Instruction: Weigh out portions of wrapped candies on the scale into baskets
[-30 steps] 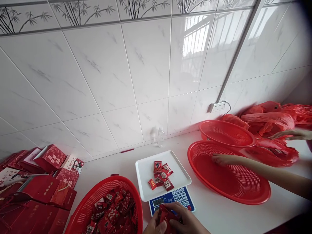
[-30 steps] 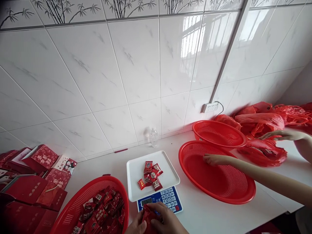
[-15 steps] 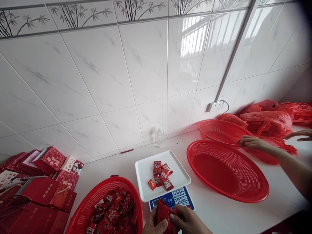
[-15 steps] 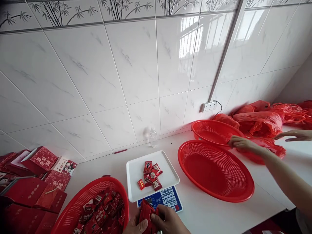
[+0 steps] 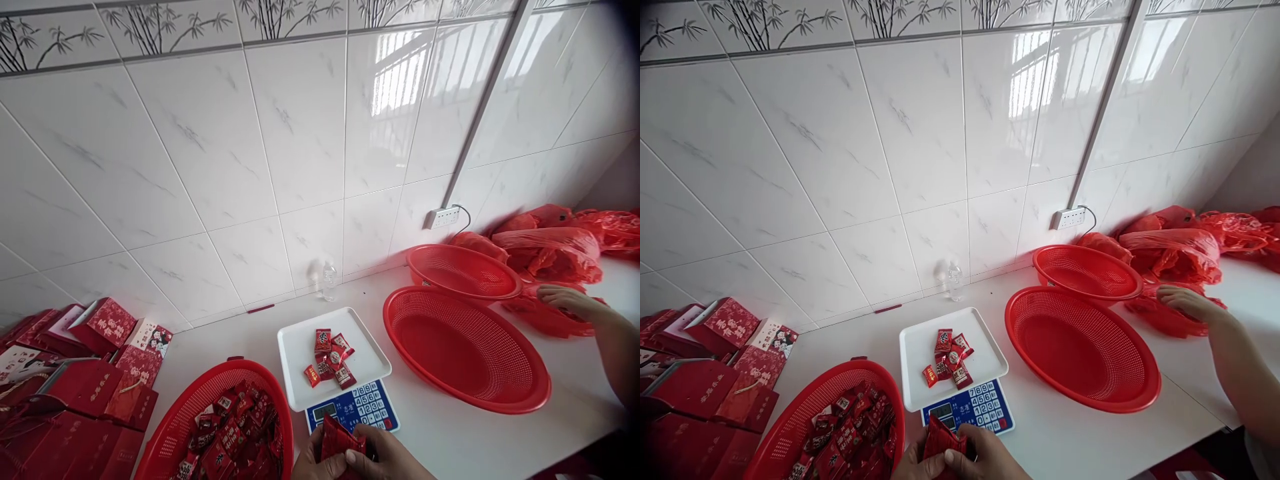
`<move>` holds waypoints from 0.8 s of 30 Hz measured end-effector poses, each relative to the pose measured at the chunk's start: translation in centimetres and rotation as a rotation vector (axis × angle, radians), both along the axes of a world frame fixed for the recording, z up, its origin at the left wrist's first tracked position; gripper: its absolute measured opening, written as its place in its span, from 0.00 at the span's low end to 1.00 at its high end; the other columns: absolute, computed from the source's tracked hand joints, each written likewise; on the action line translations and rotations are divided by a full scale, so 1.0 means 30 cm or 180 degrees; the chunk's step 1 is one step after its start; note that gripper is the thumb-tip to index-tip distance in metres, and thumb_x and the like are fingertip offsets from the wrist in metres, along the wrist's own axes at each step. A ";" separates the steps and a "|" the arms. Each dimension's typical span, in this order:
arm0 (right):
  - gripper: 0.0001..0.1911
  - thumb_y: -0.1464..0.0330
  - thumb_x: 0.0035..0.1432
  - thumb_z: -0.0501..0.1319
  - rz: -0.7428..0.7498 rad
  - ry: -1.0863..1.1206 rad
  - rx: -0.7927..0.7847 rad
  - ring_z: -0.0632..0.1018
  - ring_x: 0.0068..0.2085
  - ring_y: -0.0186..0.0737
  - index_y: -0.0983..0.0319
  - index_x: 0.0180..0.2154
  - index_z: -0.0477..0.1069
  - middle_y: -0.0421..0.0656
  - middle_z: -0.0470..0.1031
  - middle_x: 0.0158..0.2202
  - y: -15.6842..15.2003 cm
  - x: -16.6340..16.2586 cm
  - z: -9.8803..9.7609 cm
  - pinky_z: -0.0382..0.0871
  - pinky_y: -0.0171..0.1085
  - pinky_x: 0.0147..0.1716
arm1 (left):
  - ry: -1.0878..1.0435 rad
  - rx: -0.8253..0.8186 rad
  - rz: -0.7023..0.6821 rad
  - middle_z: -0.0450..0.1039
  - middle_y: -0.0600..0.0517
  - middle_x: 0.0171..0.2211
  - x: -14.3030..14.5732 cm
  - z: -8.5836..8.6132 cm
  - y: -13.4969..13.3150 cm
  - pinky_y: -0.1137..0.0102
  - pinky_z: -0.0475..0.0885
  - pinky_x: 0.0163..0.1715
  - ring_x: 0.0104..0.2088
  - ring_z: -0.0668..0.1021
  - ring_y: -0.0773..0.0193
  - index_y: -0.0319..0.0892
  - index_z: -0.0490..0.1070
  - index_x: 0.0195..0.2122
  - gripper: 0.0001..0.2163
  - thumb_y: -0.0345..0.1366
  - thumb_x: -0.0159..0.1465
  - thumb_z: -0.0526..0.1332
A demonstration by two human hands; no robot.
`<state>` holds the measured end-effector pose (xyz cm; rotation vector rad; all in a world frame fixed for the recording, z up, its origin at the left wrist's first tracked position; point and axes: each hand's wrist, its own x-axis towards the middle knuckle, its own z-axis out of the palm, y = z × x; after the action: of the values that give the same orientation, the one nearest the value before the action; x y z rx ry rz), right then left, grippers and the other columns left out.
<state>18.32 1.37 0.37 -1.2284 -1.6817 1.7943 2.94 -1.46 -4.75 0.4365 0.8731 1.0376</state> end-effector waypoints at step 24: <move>0.14 0.57 0.49 0.60 -0.0211 0.0209 -0.0454 0.69 0.28 0.34 0.63 0.27 0.68 0.37 0.69 0.24 0.009 -0.014 -0.013 0.62 0.32 0.27 | -0.0134 0.0257 -0.0231 0.77 0.46 0.34 0.013 0.004 -0.002 0.67 0.70 0.39 0.37 0.79 0.55 0.39 0.72 0.40 0.26 0.44 0.41 0.72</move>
<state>17.89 1.64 -0.03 -1.2538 -1.4822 1.9206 3.33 -1.53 -4.62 0.5090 0.7744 1.0143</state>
